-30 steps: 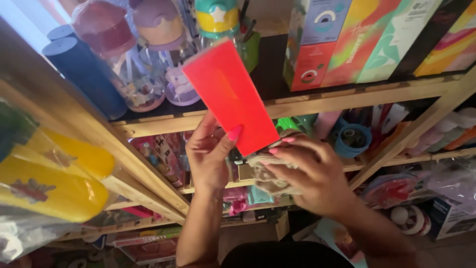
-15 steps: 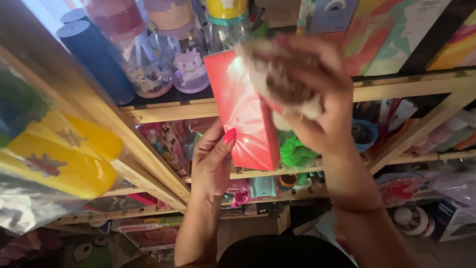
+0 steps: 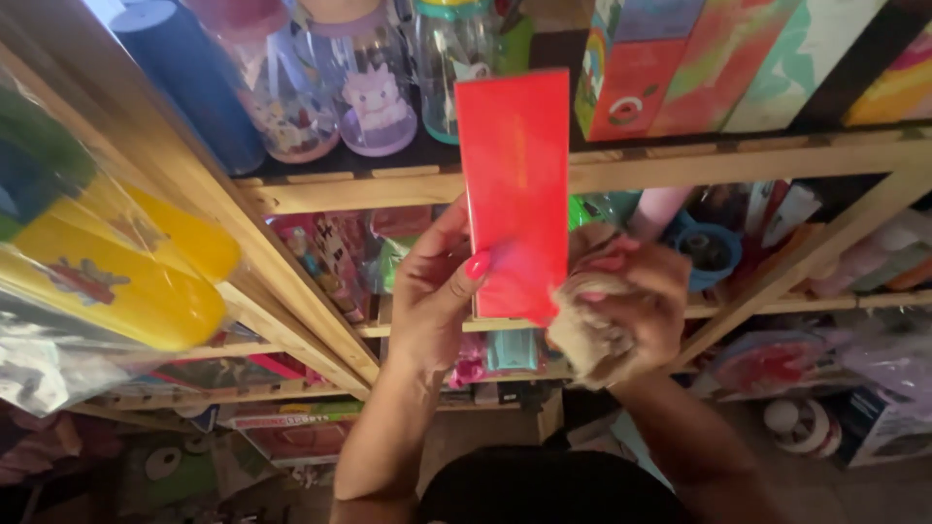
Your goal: Cleaning and dusting boxed items on shelves using a cloth
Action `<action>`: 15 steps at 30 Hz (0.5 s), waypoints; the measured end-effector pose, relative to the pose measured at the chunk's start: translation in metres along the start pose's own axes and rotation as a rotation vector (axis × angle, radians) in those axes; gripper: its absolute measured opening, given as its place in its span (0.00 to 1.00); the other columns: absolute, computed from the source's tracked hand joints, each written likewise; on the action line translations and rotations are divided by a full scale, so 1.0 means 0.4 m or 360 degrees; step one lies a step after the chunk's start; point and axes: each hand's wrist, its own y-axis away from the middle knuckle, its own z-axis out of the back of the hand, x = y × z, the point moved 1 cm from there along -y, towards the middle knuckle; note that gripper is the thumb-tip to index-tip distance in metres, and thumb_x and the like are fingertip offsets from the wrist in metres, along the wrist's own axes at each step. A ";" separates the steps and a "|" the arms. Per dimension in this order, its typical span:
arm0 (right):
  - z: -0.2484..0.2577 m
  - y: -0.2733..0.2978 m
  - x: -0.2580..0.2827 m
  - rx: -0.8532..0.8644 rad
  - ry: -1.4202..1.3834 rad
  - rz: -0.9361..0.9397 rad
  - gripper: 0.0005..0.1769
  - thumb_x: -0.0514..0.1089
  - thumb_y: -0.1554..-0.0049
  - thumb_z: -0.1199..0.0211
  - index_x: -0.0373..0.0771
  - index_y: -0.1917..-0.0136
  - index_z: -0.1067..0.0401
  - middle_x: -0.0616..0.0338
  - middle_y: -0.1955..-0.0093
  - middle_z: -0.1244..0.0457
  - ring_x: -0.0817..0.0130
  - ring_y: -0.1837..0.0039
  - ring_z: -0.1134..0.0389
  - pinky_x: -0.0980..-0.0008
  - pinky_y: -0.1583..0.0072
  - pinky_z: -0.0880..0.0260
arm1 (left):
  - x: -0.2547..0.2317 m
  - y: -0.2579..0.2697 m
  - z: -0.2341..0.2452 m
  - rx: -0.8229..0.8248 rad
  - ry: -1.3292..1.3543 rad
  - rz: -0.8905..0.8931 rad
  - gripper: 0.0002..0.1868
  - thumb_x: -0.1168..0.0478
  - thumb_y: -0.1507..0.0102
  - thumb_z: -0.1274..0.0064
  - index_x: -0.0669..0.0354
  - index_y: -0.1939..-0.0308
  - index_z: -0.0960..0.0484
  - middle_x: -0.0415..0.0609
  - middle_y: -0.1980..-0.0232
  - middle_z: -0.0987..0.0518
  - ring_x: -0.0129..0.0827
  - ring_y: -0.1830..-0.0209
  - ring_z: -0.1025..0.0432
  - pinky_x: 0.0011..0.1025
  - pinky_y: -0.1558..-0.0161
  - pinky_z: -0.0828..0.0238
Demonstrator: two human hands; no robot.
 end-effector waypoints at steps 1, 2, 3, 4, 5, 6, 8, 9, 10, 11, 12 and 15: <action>-0.001 0.007 -0.025 -0.0051 -0.0308 0.0067 0.28 0.67 0.40 0.47 0.38 0.54 0.31 0.47 0.48 0.39 0.56 0.48 0.35 0.54 0.42 0.27 | 0.000 0.003 -0.006 0.0099 0.0033 -0.0042 0.33 0.58 0.38 0.35 0.63 0.31 0.29 0.52 0.34 0.24 0.36 0.35 0.30 0.41 0.32 0.32; -0.007 0.012 -0.055 -0.0107 -0.0623 0.0143 0.31 0.68 0.40 0.47 0.36 0.50 0.31 0.47 0.46 0.40 0.56 0.50 0.34 0.50 0.41 0.29 | -0.002 0.001 -0.011 0.0201 0.0061 -0.0096 0.41 0.49 0.40 0.29 0.63 0.30 0.29 0.49 0.34 0.24 0.34 0.36 0.30 0.40 0.33 0.32; -0.008 0.028 -0.060 -0.0109 -0.0629 0.0144 0.31 0.68 0.40 0.47 0.36 0.50 0.31 0.47 0.46 0.40 0.56 0.50 0.34 0.50 0.41 0.29 | 0.024 0.001 -0.021 0.0199 0.0057 -0.0100 0.41 0.49 0.40 0.29 0.63 0.30 0.29 0.49 0.34 0.24 0.34 0.36 0.30 0.40 0.33 0.32; -0.010 0.045 -0.066 -0.0117 -0.0675 0.0045 0.31 0.68 0.40 0.47 0.34 0.52 0.31 0.45 0.46 0.40 0.53 0.48 0.35 0.49 0.41 0.29 | 0.050 0.002 -0.028 0.0050 0.0151 -0.0038 0.41 0.43 0.37 0.42 0.62 0.27 0.35 0.55 0.30 0.29 0.43 0.33 0.33 0.47 0.35 0.33; -0.014 0.062 -0.072 -0.0124 -0.0720 -0.0054 0.32 0.67 0.40 0.46 0.32 0.54 0.31 0.42 0.46 0.40 0.50 0.47 0.36 0.48 0.41 0.30 | 0.076 0.003 -0.034 -0.0098 0.0245 0.0023 0.43 0.37 0.33 0.55 0.62 0.24 0.41 0.61 0.27 0.34 0.52 0.29 0.37 0.54 0.36 0.33; -0.010 0.084 -0.066 -0.0120 -0.0734 -0.0057 0.32 0.67 0.40 0.46 0.32 0.54 0.31 0.42 0.46 0.40 0.50 0.47 0.36 0.48 0.41 0.30 | 0.059 0.003 -0.065 -0.0108 0.0242 0.0014 0.43 0.37 0.33 0.55 0.62 0.24 0.41 0.61 0.27 0.34 0.52 0.29 0.37 0.54 0.36 0.33; -0.003 0.131 -0.056 -0.0125 -0.0865 -0.0366 0.35 0.65 0.40 0.44 0.25 0.59 0.30 0.35 0.46 0.41 0.42 0.42 0.39 0.44 0.41 0.33 | 0.025 0.004 -0.130 0.0176 0.0698 0.0093 0.37 0.36 0.31 0.61 0.51 0.23 0.40 0.67 0.24 0.39 0.59 0.23 0.43 0.56 0.27 0.45; 0.002 0.114 -0.044 -0.0119 -0.0877 -0.0373 0.35 0.65 0.40 0.44 0.25 0.59 0.30 0.35 0.46 0.41 0.42 0.42 0.39 0.44 0.41 0.33 | 0.023 0.010 -0.138 0.0163 0.0694 0.0086 0.37 0.36 0.31 0.61 0.51 0.23 0.40 0.67 0.24 0.39 0.59 0.23 0.43 0.56 0.27 0.45; 0.005 0.096 -0.032 -0.0070 -0.0776 -0.0263 0.32 0.64 0.40 0.43 0.28 0.58 0.29 0.39 0.46 0.40 0.44 0.41 0.39 0.45 0.40 0.33 | 0.020 0.013 -0.144 0.0044 0.0793 0.0076 0.33 0.40 0.29 0.61 0.52 0.25 0.37 0.63 0.29 0.33 0.55 0.28 0.37 0.55 0.28 0.42; 0.008 0.078 -0.019 -0.0022 -0.0675 -0.0152 0.29 0.63 0.41 0.41 0.31 0.57 0.28 0.43 0.45 0.40 0.46 0.40 0.40 0.47 0.40 0.33 | 0.016 0.016 -0.150 -0.0074 0.0892 0.0064 0.29 0.43 0.28 0.60 0.53 0.27 0.34 0.60 0.34 0.26 0.50 0.33 0.31 0.53 0.29 0.40; 0.010 0.062 -0.012 -0.0015 -0.0694 -0.0153 0.29 0.63 0.41 0.41 0.31 0.57 0.28 0.43 0.45 0.40 0.46 0.40 0.40 0.47 0.40 0.33 | 0.011 0.020 -0.151 -0.0086 0.0889 0.0048 0.29 0.43 0.28 0.60 0.53 0.27 0.34 0.60 0.34 0.26 0.50 0.33 0.31 0.53 0.29 0.40; 0.012 0.020 0.015 0.0124 -0.0404 0.0188 0.20 0.59 0.42 0.36 0.40 0.54 0.26 0.55 0.43 0.37 0.52 0.39 0.40 0.50 0.38 0.34 | -0.010 0.032 -0.165 -0.0189 0.0932 0.0129 0.28 0.42 0.29 0.57 0.56 0.32 0.29 0.56 0.38 0.23 0.46 0.38 0.27 0.51 0.30 0.39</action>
